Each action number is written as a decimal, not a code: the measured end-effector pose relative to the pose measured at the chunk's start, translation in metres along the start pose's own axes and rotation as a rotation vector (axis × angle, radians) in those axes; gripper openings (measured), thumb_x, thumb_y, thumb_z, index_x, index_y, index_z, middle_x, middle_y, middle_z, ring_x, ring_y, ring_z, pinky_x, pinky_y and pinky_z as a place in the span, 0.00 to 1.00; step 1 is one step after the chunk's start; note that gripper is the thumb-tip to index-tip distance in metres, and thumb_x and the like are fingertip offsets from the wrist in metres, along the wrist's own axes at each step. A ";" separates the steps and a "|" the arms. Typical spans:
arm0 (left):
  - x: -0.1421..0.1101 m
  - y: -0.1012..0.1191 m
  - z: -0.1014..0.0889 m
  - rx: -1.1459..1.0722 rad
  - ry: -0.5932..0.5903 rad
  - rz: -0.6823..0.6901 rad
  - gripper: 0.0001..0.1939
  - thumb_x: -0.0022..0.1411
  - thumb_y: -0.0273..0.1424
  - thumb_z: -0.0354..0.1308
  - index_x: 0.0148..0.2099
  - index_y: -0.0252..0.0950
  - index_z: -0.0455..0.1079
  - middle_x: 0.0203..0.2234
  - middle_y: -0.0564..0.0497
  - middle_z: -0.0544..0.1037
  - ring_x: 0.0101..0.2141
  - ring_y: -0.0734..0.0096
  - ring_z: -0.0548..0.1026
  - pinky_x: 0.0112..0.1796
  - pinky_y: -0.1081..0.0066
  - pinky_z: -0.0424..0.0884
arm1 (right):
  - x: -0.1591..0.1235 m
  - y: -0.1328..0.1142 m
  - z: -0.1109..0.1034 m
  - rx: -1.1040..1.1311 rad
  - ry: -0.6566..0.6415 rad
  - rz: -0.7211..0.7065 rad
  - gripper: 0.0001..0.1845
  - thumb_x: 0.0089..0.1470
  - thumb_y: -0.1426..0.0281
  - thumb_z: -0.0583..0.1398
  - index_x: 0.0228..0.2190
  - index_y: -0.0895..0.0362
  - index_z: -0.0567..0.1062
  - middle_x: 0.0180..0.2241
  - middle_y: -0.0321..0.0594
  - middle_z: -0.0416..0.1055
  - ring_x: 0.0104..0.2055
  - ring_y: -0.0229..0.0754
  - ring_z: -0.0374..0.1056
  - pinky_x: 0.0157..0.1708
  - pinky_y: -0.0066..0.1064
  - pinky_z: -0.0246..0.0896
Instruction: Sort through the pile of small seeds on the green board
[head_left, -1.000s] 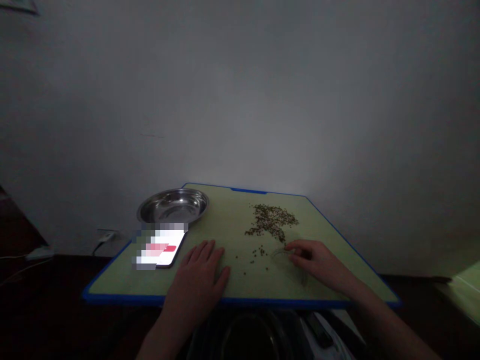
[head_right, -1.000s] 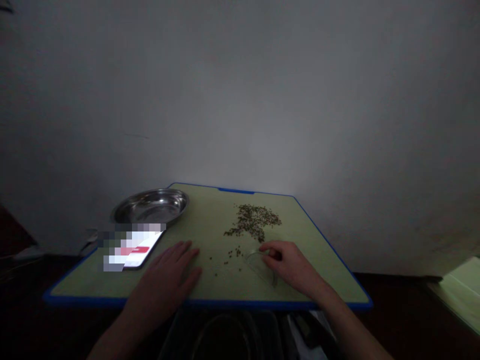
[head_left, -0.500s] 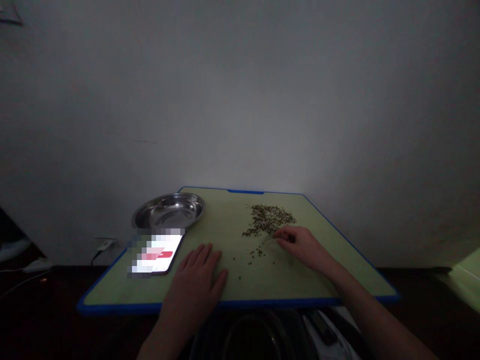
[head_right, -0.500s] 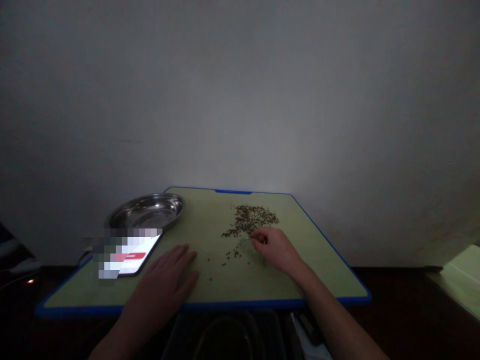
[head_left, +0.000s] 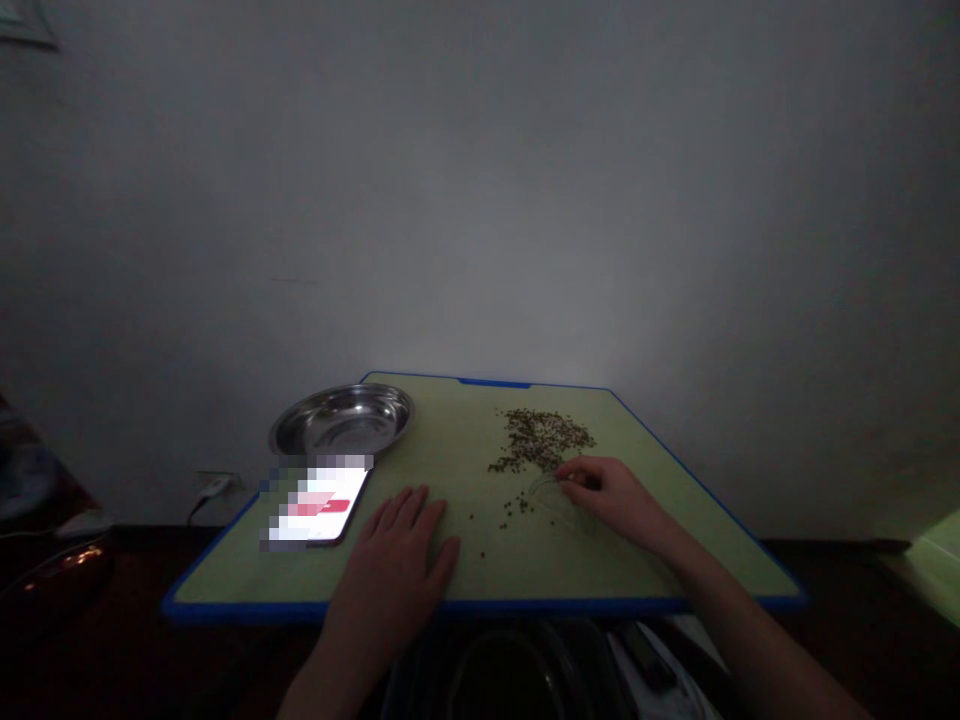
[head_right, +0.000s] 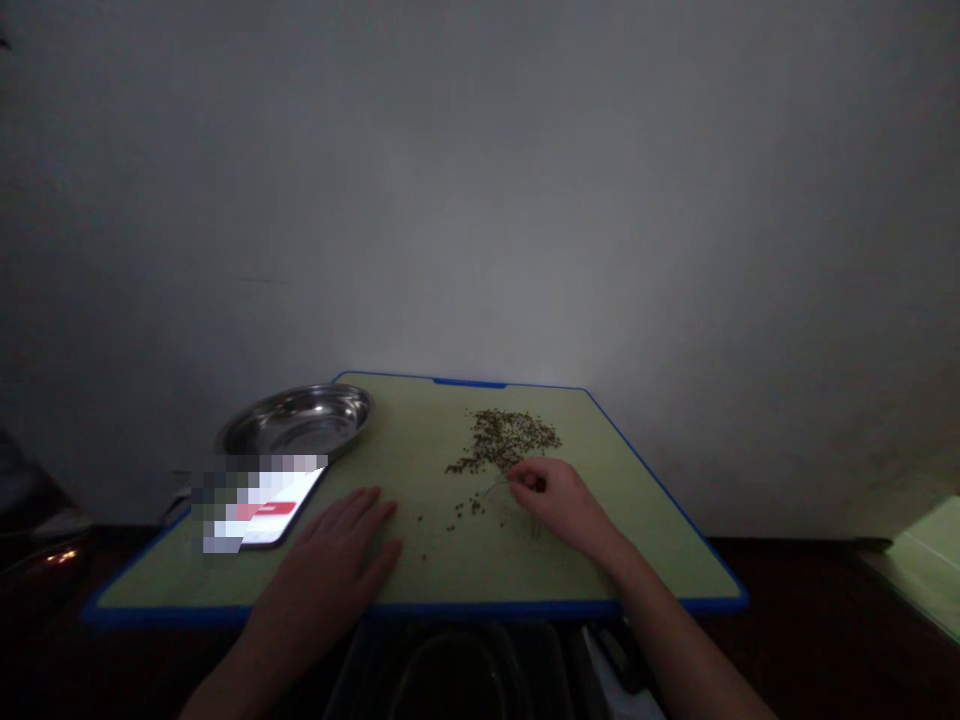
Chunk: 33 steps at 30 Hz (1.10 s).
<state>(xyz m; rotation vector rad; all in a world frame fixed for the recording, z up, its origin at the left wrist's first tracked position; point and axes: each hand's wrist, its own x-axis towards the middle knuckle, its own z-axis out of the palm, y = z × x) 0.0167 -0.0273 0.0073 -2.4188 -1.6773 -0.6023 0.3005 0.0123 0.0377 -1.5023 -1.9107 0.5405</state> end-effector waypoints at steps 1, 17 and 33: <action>0.000 0.000 0.001 0.000 0.016 0.002 0.21 0.62 0.40 0.48 0.53 0.37 0.70 0.54 0.39 0.72 0.56 0.51 0.68 0.53 0.48 0.65 | 0.001 0.000 0.000 -0.004 -0.003 -0.008 0.14 0.47 0.68 0.57 0.33 0.60 0.79 0.21 0.34 0.67 0.24 0.38 0.62 0.24 0.28 0.54; 0.000 -0.001 0.000 -0.011 0.007 -0.014 0.22 0.62 0.40 0.48 0.54 0.36 0.69 0.55 0.40 0.71 0.56 0.52 0.67 0.54 0.49 0.64 | 0.008 -0.020 0.006 -0.247 0.048 -0.097 0.11 0.51 0.72 0.56 0.34 0.57 0.78 0.29 0.40 0.76 0.31 0.41 0.69 0.31 0.29 0.58; -0.002 0.001 0.001 -0.012 -0.005 -0.021 0.20 0.64 0.34 0.45 0.55 0.35 0.68 0.55 0.40 0.72 0.57 0.55 0.67 0.56 0.51 0.63 | -0.007 -0.063 0.027 -0.531 -0.076 -0.442 0.07 0.56 0.74 0.56 0.32 0.56 0.75 0.32 0.40 0.75 0.35 0.40 0.69 0.34 0.28 0.56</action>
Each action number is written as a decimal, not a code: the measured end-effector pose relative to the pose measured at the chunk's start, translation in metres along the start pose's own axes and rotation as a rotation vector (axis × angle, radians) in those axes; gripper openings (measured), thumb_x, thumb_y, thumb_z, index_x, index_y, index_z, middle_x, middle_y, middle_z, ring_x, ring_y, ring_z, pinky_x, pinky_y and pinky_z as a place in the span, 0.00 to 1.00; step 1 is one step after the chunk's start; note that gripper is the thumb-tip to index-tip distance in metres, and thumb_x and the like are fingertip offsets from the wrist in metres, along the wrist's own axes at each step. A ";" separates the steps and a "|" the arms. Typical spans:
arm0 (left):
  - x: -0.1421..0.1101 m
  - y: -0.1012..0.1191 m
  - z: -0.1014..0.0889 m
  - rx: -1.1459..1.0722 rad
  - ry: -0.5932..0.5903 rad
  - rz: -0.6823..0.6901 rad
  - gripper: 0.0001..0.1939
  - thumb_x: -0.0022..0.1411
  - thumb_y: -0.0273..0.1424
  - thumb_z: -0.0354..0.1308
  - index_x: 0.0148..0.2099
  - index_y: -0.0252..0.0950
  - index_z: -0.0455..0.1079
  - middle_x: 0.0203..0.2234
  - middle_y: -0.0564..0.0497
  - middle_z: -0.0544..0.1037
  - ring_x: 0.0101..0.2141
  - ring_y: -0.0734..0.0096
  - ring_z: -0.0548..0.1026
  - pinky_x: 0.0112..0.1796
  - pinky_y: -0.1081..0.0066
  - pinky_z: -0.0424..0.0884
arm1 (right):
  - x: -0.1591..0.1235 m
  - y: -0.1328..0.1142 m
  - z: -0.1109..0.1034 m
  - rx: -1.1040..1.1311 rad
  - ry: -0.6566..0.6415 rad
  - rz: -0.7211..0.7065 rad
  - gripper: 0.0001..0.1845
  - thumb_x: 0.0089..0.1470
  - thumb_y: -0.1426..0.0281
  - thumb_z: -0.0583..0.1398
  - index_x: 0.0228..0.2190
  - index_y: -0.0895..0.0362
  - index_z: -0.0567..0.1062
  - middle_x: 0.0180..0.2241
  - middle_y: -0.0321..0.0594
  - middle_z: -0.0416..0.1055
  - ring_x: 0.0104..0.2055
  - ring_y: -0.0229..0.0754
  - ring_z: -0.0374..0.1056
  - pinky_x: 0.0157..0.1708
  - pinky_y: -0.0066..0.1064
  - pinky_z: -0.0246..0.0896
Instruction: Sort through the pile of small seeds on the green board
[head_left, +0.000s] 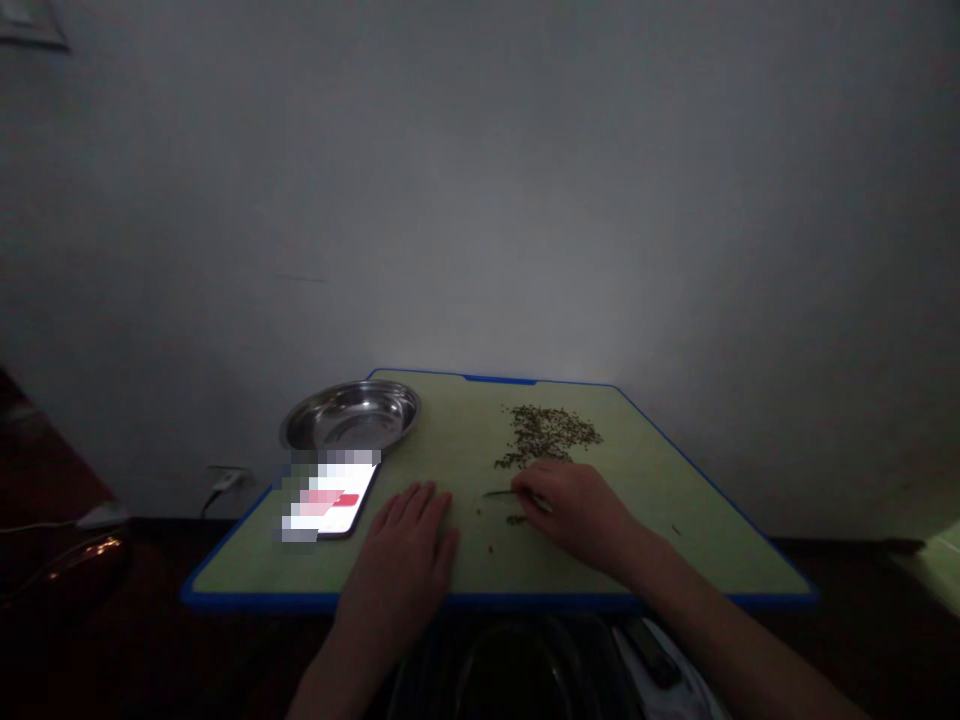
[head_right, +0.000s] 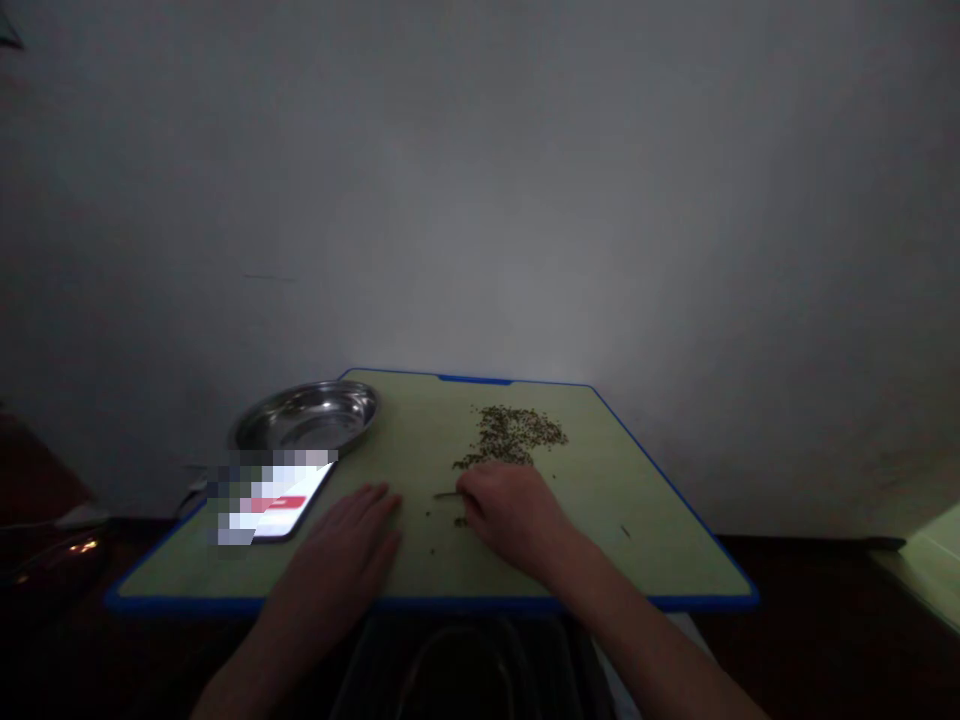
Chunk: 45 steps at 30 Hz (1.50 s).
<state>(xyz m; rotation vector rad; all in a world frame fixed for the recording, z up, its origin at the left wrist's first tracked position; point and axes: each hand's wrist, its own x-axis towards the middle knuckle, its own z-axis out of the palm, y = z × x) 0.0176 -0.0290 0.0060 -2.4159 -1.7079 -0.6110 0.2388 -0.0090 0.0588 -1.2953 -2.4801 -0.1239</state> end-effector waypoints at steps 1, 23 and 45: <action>0.000 -0.001 0.000 -0.004 0.006 -0.005 0.20 0.64 0.32 0.45 0.54 0.34 0.68 0.55 0.41 0.72 0.56 0.56 0.68 0.56 0.51 0.64 | 0.002 -0.001 0.000 -0.006 0.013 -0.010 0.07 0.56 0.74 0.56 0.33 0.56 0.75 0.32 0.40 0.75 0.35 0.40 0.69 0.34 0.28 0.56; 0.001 -0.005 0.003 -0.117 0.106 -0.050 0.21 0.62 0.27 0.41 0.53 0.33 0.68 0.51 0.40 0.75 0.53 0.58 0.71 0.54 0.52 0.67 | -0.022 0.023 -0.014 0.011 0.045 -0.130 0.11 0.57 0.76 0.54 0.33 0.57 0.76 0.31 0.42 0.75 0.37 0.43 0.70 0.38 0.33 0.61; 0.001 -0.006 0.004 -0.085 0.077 -0.050 0.21 0.62 0.29 0.43 0.53 0.34 0.69 0.52 0.41 0.75 0.53 0.57 0.71 0.55 0.52 0.66 | 0.010 0.076 0.021 0.443 0.023 0.376 0.14 0.53 0.70 0.57 0.38 0.61 0.79 0.30 0.41 0.77 0.30 0.40 0.70 0.32 0.30 0.62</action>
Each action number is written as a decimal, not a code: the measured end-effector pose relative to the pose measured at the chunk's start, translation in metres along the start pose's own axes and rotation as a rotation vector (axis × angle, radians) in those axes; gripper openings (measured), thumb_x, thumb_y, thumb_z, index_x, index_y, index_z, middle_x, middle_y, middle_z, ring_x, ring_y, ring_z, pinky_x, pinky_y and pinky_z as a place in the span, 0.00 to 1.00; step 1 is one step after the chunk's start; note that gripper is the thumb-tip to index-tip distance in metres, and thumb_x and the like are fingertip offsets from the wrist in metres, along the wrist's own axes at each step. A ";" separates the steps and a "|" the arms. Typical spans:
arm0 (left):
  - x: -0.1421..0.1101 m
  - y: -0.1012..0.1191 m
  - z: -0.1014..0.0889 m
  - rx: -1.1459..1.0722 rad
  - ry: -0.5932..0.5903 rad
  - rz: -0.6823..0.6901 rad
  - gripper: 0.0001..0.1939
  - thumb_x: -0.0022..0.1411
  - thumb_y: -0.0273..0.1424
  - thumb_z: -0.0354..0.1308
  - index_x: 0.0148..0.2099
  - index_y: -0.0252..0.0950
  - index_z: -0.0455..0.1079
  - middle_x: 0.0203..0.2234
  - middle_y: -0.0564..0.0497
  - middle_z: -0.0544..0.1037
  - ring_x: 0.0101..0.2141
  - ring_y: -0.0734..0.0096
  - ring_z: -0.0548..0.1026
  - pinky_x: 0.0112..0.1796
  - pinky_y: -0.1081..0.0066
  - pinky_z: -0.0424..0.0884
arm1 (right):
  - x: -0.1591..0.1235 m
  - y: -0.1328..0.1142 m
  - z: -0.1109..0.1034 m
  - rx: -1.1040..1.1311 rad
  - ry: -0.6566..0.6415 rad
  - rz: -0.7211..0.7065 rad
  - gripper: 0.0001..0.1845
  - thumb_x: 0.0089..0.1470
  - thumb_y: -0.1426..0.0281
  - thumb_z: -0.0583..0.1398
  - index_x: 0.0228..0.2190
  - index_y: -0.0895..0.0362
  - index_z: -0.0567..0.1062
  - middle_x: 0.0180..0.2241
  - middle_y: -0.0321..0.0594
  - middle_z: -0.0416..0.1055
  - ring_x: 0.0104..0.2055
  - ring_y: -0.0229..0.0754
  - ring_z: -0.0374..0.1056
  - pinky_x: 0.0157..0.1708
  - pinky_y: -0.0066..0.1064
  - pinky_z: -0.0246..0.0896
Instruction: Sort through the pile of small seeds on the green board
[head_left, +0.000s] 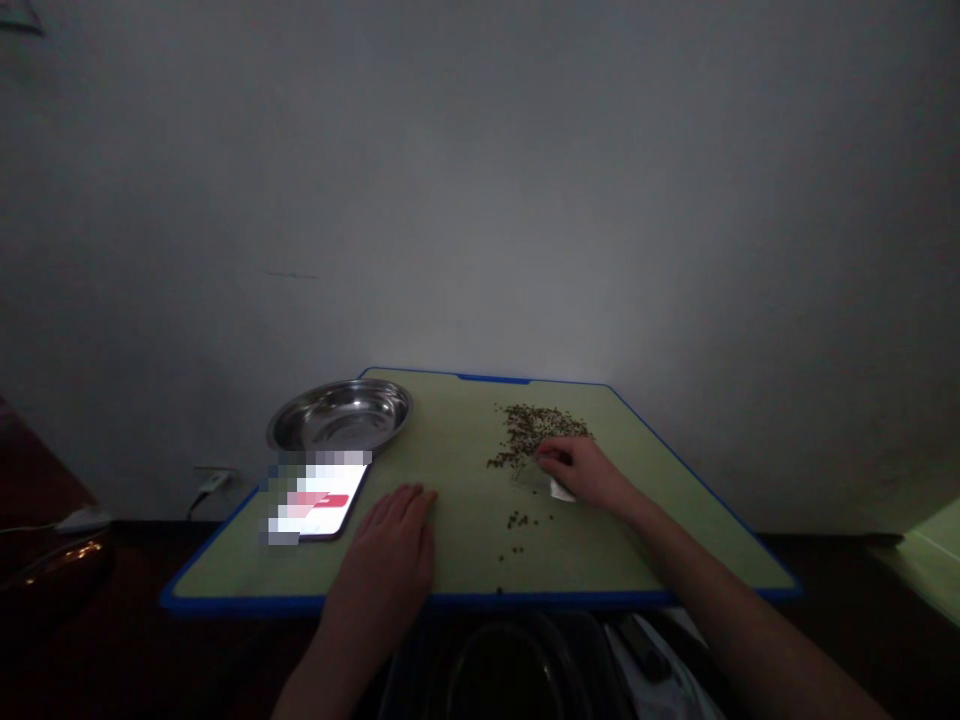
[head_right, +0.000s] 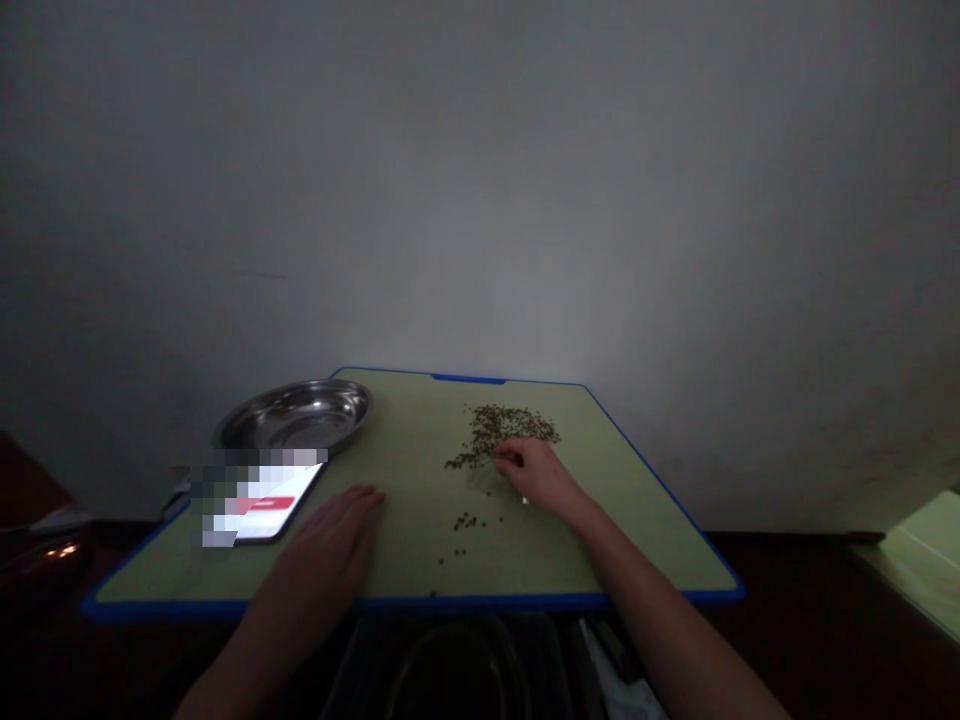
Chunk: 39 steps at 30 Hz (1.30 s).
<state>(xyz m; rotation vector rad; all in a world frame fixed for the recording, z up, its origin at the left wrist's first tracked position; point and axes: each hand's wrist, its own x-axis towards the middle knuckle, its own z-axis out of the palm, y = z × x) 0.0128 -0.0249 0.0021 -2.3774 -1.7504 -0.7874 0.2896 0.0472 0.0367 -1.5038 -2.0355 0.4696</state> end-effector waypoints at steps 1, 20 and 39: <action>0.000 0.000 0.000 0.003 -0.007 0.001 0.21 0.62 0.29 0.43 0.53 0.34 0.69 0.52 0.41 0.74 0.54 0.57 0.71 0.55 0.52 0.66 | -0.001 -0.002 0.003 -0.001 -0.011 -0.008 0.14 0.53 0.70 0.57 0.39 0.60 0.79 0.30 0.41 0.77 0.30 0.40 0.70 0.32 0.30 0.62; -0.001 0.001 0.001 0.004 0.007 0.006 0.20 0.63 0.30 0.43 0.53 0.34 0.69 0.52 0.41 0.74 0.53 0.56 0.71 0.54 0.51 0.66 | -0.039 -0.043 0.019 0.105 -0.204 -0.127 0.11 0.52 0.72 0.60 0.36 0.57 0.80 0.32 0.40 0.79 0.33 0.39 0.71 0.34 0.29 0.62; 0.001 -0.001 0.002 0.037 0.019 0.051 0.20 0.63 0.30 0.43 0.52 0.33 0.69 0.51 0.40 0.75 0.52 0.56 0.71 0.54 0.52 0.67 | -0.054 -0.046 0.001 0.199 -0.124 -0.042 0.07 0.51 0.71 0.59 0.32 0.57 0.78 0.27 0.38 0.76 0.29 0.38 0.69 0.28 0.28 0.60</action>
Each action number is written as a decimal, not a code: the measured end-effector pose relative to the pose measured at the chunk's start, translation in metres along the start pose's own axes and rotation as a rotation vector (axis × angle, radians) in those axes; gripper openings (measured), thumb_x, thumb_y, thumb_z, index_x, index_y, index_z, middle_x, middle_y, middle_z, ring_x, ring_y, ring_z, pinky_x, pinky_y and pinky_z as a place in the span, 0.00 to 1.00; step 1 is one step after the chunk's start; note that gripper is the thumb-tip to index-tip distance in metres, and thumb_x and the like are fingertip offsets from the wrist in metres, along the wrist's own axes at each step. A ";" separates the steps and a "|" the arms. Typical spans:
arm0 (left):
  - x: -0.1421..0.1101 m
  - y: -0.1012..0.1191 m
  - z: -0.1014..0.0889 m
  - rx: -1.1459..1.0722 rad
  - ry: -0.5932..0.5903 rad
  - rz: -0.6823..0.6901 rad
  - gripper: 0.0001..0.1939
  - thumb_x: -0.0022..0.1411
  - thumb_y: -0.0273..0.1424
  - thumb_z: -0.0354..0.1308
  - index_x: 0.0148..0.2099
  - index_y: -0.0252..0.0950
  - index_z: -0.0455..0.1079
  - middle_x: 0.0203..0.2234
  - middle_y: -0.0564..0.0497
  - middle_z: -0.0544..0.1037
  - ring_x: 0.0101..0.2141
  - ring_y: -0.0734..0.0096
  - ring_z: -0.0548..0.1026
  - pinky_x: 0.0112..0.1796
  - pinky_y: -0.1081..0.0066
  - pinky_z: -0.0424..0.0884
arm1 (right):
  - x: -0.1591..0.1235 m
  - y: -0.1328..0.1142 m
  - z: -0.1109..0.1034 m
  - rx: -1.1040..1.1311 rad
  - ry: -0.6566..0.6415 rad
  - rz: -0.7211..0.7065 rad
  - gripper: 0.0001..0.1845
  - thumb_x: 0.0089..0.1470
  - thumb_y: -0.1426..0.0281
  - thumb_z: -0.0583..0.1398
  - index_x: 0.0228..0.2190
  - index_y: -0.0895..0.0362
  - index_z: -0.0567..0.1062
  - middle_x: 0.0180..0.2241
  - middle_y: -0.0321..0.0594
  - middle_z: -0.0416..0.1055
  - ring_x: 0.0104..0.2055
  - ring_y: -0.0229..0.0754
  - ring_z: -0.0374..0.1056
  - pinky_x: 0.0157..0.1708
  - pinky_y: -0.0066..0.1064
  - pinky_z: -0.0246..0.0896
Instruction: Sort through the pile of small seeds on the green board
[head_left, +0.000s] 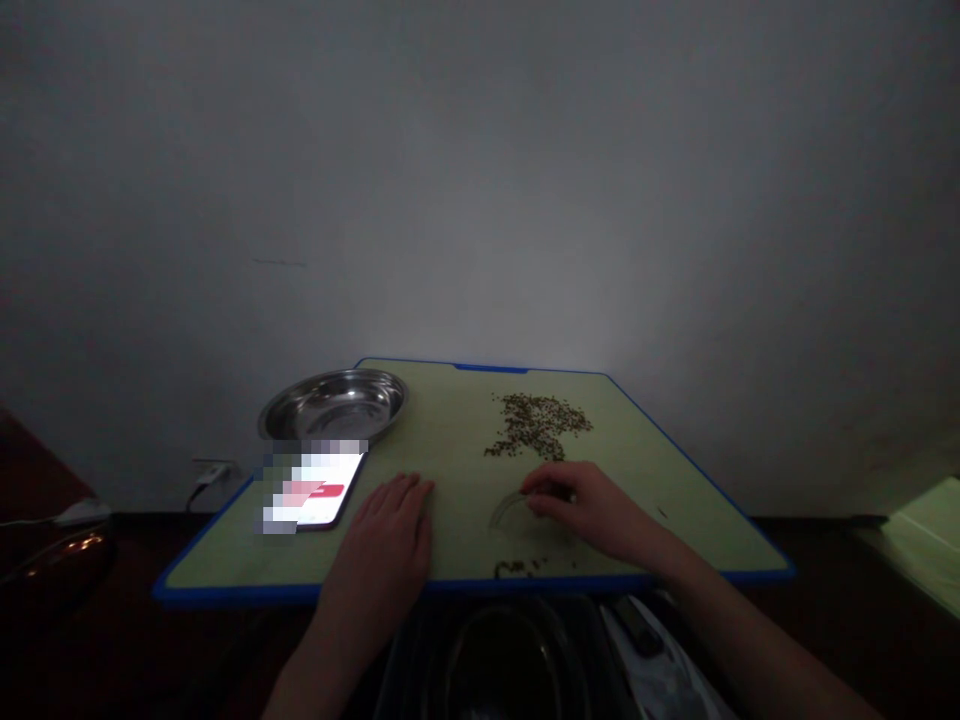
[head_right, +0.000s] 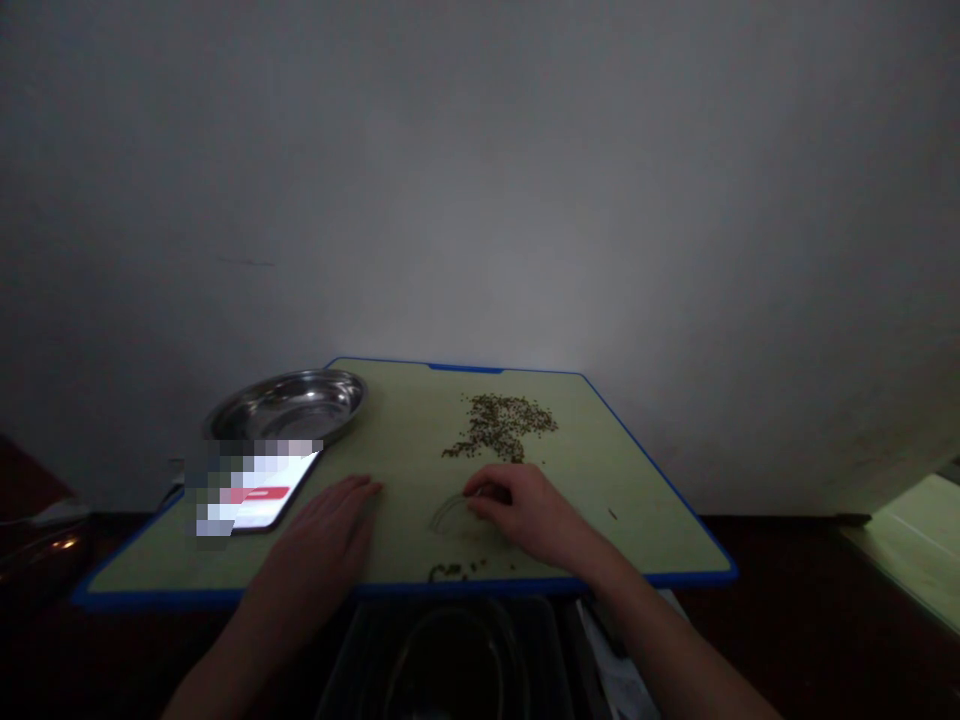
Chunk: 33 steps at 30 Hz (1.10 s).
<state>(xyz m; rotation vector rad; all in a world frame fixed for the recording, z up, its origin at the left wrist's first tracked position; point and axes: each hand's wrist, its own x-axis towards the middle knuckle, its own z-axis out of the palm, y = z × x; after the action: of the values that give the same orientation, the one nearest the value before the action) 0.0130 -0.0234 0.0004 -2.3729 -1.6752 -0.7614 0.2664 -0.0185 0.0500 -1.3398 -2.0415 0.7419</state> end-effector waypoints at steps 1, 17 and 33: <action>0.000 0.000 0.000 0.002 0.001 0.001 0.20 0.63 0.30 0.43 0.52 0.33 0.69 0.51 0.40 0.75 0.52 0.56 0.72 0.54 0.52 0.67 | -0.005 0.002 -0.002 0.027 0.033 0.024 0.07 0.51 0.70 0.59 0.32 0.57 0.77 0.25 0.37 0.75 0.28 0.38 0.69 0.28 0.28 0.60; 0.000 -0.001 0.000 0.019 -0.023 -0.005 0.20 0.63 0.30 0.42 0.53 0.34 0.69 0.51 0.41 0.74 0.53 0.57 0.71 0.54 0.52 0.67 | -0.014 0.012 0.009 0.006 0.325 0.120 0.05 0.53 0.67 0.55 0.34 0.54 0.66 0.19 0.32 0.73 0.20 0.37 0.66 0.23 0.26 0.56; 0.000 0.001 -0.003 0.056 -0.016 0.008 0.20 0.64 0.30 0.42 0.52 0.34 0.69 0.51 0.41 0.75 0.53 0.57 0.71 0.53 0.53 0.68 | -0.028 0.012 0.009 0.011 0.309 0.092 0.06 0.55 0.66 0.55 0.36 0.54 0.66 0.23 0.35 0.76 0.22 0.38 0.67 0.23 0.27 0.55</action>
<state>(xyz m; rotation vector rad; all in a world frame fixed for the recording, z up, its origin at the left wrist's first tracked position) 0.0133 -0.0245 0.0029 -2.3534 -1.6689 -0.6871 0.2766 -0.0417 0.0305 -1.4510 -1.7401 0.5451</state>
